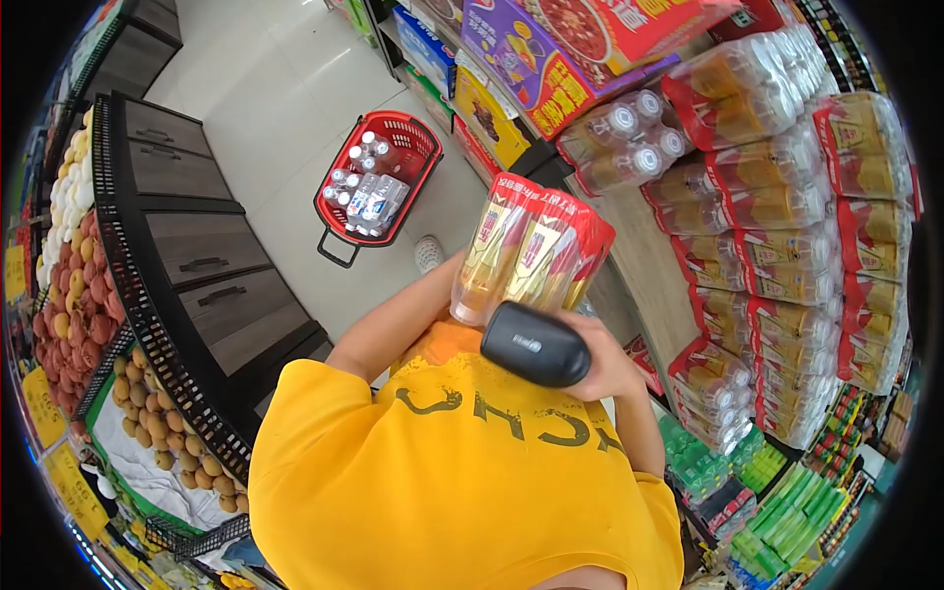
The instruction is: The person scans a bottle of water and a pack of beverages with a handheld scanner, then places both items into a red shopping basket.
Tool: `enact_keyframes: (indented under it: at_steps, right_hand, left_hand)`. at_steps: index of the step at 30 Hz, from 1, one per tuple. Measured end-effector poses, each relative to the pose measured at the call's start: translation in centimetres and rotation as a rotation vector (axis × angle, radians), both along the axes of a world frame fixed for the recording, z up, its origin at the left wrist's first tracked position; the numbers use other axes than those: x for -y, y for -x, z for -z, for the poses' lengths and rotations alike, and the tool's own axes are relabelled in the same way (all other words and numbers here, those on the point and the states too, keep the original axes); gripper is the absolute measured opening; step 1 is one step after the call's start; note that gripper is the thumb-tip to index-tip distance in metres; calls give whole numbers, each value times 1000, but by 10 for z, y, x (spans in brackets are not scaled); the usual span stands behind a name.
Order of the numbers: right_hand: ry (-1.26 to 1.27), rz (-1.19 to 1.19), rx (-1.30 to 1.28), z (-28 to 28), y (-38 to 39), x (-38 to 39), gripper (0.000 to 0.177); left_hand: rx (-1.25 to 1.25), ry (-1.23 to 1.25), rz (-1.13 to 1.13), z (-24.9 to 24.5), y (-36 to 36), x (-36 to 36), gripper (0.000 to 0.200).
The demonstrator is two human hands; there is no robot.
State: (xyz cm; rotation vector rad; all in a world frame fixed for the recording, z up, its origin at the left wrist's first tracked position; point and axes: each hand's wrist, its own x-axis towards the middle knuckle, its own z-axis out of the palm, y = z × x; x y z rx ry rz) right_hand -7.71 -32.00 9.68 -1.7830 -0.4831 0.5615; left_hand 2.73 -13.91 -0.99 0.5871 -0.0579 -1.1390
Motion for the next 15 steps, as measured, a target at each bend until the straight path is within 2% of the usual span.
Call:
enact_keyframes:
  at_steps: [4, 5, 7, 8, 11, 14, 15]
  right_hand:
    - [-104, 232, -282, 4, -14, -20, 54]
    - [-127, 341, -164, 10, -15, -30, 55]
    - [-334, 408, -517, 5, -31, -37, 52]
    - [-454, 506, -522, 6, -36, -48, 45]
    - [-561, 515, -561, 19, -57, -64, 27]
    - [-649, 577, -668, 35, -64, -77, 25]
    - [-644, 588, -676, 39, -63, -79, 25]
  left_hand:
    - [-115, 16, -53, 9, -11, -26, 47]
    - [-145, 15, -71, 10, -13, -35, 46]
    - [-209, 1, -113, 15, -13, -50, 45]
    - [-239, -18, -141, 19, -12, -59, 44]
    - [-286, -128, -220, 49, -1, -89, 43]
    - [-285, -272, -271, 97, 17, -122, 55]
    - [-322, -246, -304, 88, 20, -124, 56]
